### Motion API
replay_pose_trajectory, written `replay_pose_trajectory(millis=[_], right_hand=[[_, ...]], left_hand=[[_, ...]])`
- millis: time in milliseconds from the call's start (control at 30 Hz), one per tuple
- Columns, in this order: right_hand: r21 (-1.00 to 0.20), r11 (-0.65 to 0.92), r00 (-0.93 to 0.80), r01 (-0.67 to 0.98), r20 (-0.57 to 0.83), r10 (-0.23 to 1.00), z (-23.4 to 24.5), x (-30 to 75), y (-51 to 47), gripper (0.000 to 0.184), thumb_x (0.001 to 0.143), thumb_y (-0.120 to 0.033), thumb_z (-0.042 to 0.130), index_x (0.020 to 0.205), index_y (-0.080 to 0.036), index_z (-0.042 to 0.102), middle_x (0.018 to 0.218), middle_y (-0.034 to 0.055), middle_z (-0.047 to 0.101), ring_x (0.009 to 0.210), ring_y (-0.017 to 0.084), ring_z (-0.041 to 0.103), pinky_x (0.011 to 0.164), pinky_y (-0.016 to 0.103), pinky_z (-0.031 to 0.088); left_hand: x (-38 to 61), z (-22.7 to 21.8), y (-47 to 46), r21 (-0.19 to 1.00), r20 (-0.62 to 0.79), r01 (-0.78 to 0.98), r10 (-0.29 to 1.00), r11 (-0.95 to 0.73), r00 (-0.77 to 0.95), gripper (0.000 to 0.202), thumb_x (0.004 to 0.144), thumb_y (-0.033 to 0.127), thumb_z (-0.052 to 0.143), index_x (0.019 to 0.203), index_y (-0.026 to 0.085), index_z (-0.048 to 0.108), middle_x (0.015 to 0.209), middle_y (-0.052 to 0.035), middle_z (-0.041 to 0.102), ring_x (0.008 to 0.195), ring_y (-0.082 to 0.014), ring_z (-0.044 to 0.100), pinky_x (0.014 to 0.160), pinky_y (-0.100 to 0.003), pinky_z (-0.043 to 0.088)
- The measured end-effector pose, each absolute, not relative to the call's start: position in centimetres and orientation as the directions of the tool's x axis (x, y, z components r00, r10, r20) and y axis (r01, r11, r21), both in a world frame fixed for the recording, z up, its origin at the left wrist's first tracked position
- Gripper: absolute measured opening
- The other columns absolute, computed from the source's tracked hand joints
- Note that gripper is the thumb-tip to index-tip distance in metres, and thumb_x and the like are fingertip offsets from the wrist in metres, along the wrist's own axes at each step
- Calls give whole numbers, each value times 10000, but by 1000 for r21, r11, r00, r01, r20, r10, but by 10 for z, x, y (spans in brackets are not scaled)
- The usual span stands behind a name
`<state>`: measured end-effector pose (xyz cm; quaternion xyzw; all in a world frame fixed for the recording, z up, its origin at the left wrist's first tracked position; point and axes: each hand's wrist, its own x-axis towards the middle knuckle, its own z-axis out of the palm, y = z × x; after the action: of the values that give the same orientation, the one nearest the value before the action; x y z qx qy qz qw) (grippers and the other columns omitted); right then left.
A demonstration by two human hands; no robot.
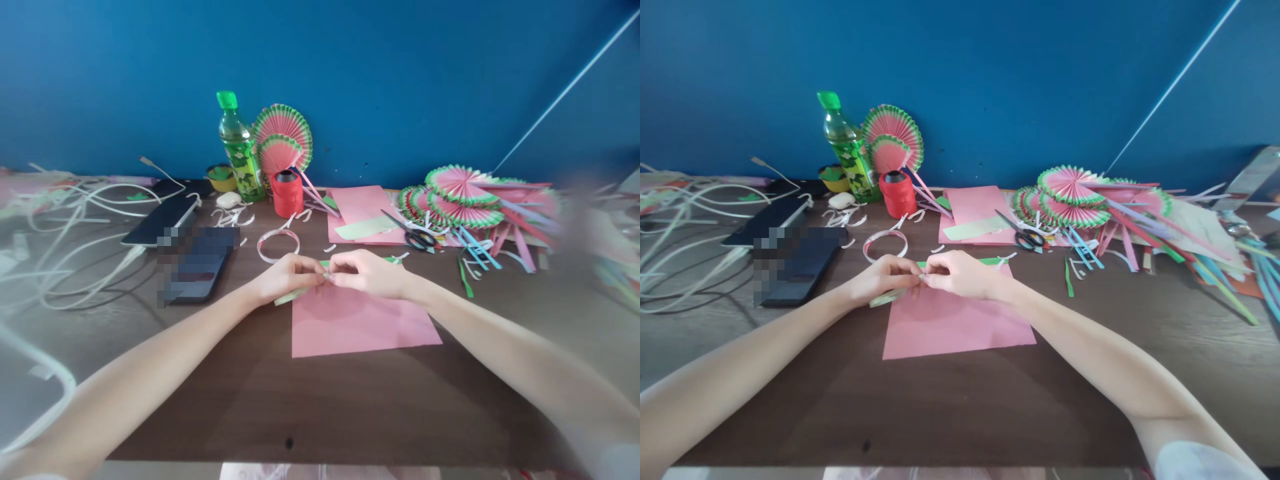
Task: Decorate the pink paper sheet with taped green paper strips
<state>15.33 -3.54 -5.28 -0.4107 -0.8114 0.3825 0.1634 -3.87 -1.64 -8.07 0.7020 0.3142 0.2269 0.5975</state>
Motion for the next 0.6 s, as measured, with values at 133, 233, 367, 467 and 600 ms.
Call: replay_pose_trajectory(millis=[133, 233, 367, 467, 600], right_hand=[[-767, 367, -632, 526, -64, 772, -54, 154, -35, 137, 783, -253, 452, 722, -157, 529, 700, -5, 542, 633, 112, 451, 596, 246, 319], [-785, 354, -639, 509, -69, 766, -53, 155, -35, 129, 777, -223, 440, 735, -155, 542, 743, 10, 570, 671, 124, 475, 622, 253, 332], [-776, 348, -619, 526, -69, 782, -52, 156, -34, 124, 755, -218, 437, 701, -161, 532, 704, -1, 553, 632, 114, 456, 592, 245, 321], [-739, 298, -548, 604, -113, 829, -47, 162, -30, 131, 731, -240, 443, 636, -168, 498, 592, -28, 478, 534, 92, 392, 518, 231, 280], [-602, 240, -431, 762, -193, 882, -31, 178, -22, 143, 693, -241, 449, 577, -170, 495, 536, -28, 428, 499, 89, 368, 482, 233, 239]], left_hand=[[-39, -80, -17, 981, -60, 171, 707, -87, 704, 162, 739, 268, 585, 684, 122, 633, 638, -24, 628, 616, -93, 547, 608, -211, 404], [-39, -79, -17, 984, -63, 161, 699, -75, 712, 160, 744, 265, 584, 690, 123, 637, 652, -25, 632, 626, -98, 556, 619, -217, 408], [-39, -78, -17, 983, -73, 168, 697, -68, 714, 156, 749, 258, 579, 703, 122, 640, 641, -23, 632, 614, -99, 555, 626, -224, 407], [-39, -78, -16, 987, -71, 150, 694, -54, 716, 146, 750, 241, 576, 688, 118, 625, 629, -20, 633, 591, -93, 551, 635, -230, 405], [-40, -79, -15, 991, -61, 124, 682, -43, 729, 149, 759, 238, 569, 695, 112, 616, 625, -17, 630, 593, -92, 559, 621, -224, 393]])
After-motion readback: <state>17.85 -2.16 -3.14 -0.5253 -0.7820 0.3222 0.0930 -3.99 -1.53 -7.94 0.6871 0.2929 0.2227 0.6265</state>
